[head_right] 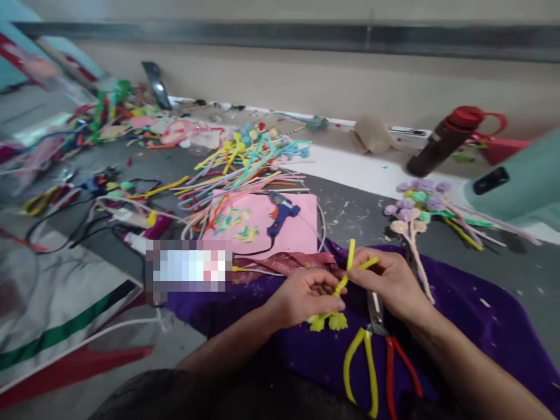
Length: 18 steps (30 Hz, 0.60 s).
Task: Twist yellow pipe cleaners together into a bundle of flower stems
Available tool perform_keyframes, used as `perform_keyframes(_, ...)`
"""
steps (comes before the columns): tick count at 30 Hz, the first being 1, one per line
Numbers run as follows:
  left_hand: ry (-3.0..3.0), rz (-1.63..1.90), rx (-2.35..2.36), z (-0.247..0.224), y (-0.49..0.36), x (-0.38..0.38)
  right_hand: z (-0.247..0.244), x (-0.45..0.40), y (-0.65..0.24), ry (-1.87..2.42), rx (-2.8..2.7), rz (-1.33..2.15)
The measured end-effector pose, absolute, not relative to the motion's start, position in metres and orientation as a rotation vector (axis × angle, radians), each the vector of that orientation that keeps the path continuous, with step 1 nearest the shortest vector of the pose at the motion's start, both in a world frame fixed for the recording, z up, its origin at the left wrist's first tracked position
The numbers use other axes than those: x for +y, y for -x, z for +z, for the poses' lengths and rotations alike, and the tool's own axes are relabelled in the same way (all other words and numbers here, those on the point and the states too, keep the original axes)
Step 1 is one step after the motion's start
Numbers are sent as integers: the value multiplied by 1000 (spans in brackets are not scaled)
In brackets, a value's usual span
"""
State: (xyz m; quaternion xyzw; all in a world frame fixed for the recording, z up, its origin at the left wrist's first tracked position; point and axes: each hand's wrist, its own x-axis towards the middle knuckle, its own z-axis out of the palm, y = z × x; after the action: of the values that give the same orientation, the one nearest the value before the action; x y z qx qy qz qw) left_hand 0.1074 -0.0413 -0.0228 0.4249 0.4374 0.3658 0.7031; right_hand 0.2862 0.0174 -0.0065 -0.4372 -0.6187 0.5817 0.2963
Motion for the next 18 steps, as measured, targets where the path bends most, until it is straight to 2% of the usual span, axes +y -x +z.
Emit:
perform_keyframes(8, -803, 977, 999, -20, -91, -52, 21, 20, -260, 1165, -1943, 1433)
perform_keyframes(18, -812, 1096, 995, -16, -71, -50, 12, 25, -224, 1085, -1804, 1698)
